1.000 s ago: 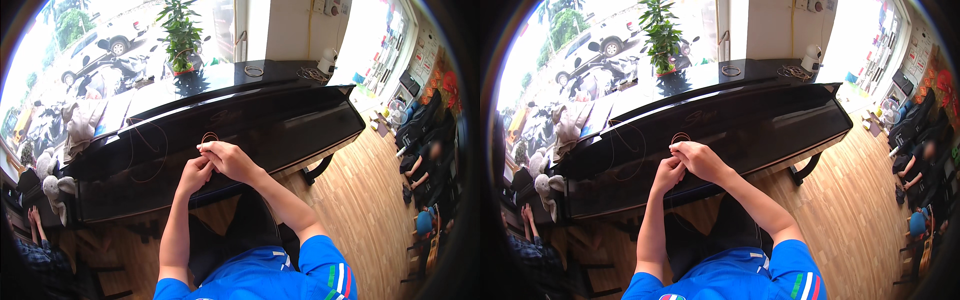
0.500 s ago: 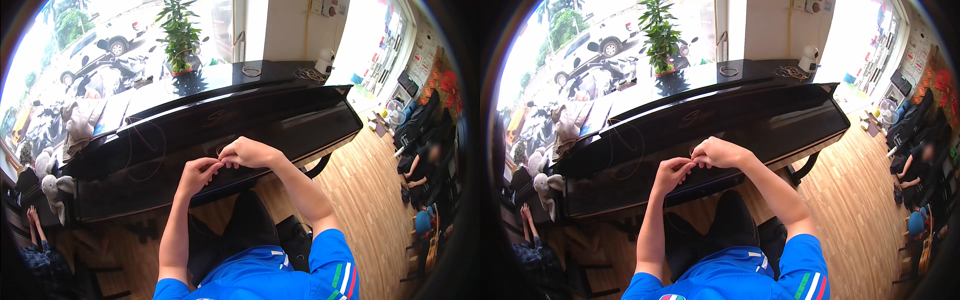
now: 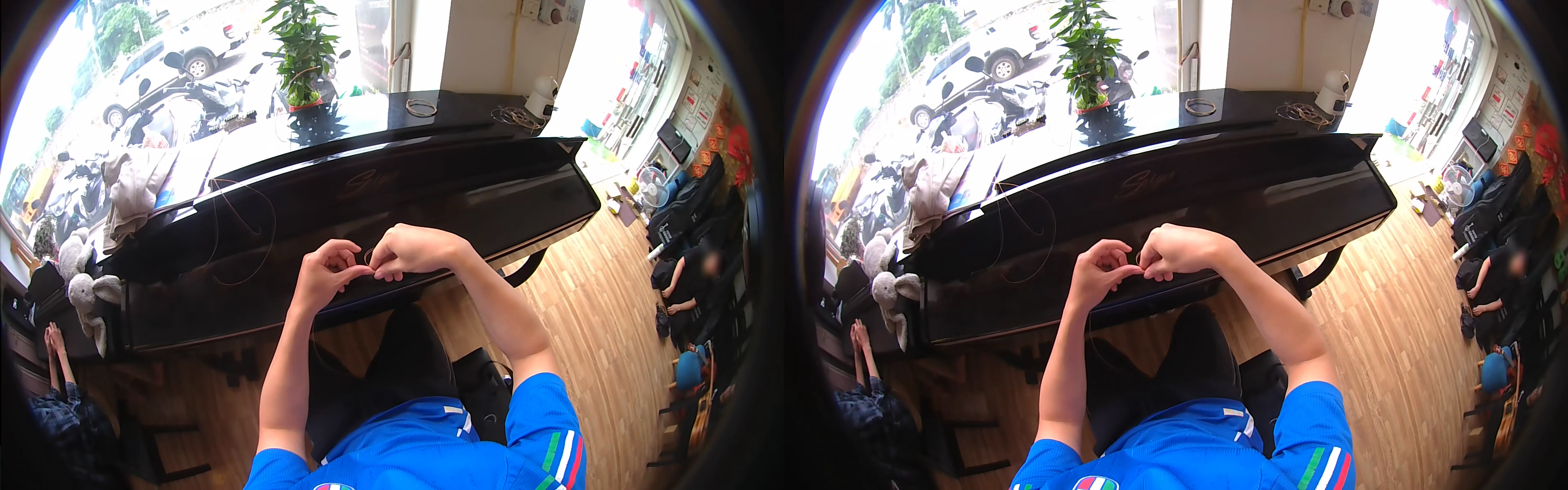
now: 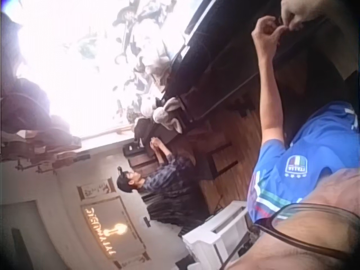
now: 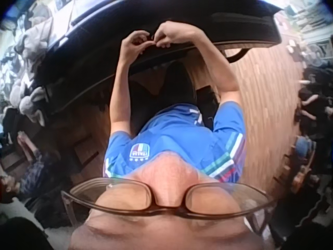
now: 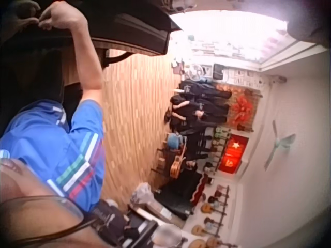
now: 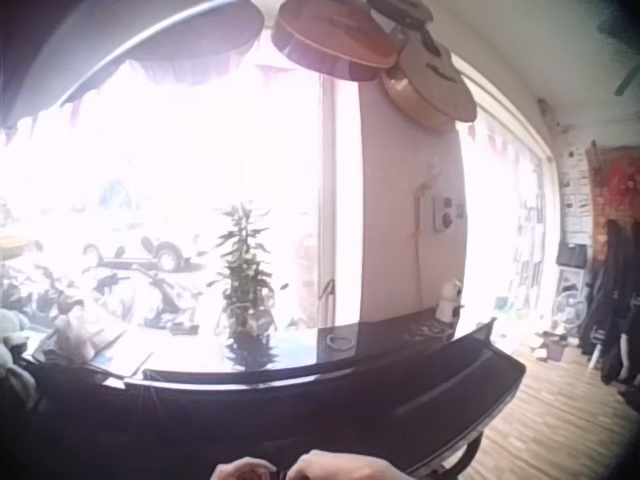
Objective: The person manipulates a thin copper wire by hand, bending it into loops and circular shapes. They repeatedly pick up the wire, form a loop, and place it on the piano surface, occasionally adjusting the shape.
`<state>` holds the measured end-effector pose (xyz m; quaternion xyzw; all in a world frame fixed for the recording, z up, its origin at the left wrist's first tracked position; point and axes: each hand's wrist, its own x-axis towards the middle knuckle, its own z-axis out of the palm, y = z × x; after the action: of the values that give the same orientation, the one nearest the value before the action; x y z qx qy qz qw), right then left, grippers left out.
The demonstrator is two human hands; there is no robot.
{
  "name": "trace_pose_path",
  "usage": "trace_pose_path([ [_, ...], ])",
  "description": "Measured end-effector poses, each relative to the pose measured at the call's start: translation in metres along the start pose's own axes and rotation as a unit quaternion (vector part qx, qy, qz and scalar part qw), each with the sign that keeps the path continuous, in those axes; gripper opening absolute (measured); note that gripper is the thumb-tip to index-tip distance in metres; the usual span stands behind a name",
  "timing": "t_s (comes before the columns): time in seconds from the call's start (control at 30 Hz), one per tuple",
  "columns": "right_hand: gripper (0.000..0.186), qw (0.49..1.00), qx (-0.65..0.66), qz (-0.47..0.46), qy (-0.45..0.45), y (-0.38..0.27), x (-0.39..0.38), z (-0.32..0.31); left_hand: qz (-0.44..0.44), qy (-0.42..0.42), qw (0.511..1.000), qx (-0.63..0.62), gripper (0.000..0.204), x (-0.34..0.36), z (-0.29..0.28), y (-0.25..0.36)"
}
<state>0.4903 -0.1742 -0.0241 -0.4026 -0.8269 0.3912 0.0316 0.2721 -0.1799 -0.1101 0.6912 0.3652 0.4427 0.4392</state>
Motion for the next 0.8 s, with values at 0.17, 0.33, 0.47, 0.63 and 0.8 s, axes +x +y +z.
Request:
trace_pose_path([
  [0.17, 0.022, 0.969, 0.226, -0.094, -0.043, 0.026, 0.006, -0.011, 0.002, 0.002, 0.998, -0.06, 0.016, 0.001, -0.008, -0.003],
  [0.33, 0.018, 0.748, 0.607, -0.269, -0.018, 0.067, 0.019, 0.014, -0.077, 0.088, 0.979, -0.167, 0.018, 0.003, -0.008, 0.001],
  [0.47, 0.019, 0.594, 0.725, -0.34, 0.079, 0.065, 0.035, 0.048, -0.074, 0.113, 0.971, -0.199, 0.023, 0.004, -0.008, 0.004],
  [0.63, 0.018, 0.616, 0.654, -0.318, 0.301, 0.023, 0.041, 0.052, -0.077, 0.038, 0.996, -0.017, 0.021, 0.002, -0.001, 0.008],
  [0.8, 0.013, 0.856, 0.197, -0.233, 0.417, 0.006, 0.035, 0.05, 0.012, -0.014, 0.998, 0.06, 0.02, -0.001, 0.003, 0.003],
])
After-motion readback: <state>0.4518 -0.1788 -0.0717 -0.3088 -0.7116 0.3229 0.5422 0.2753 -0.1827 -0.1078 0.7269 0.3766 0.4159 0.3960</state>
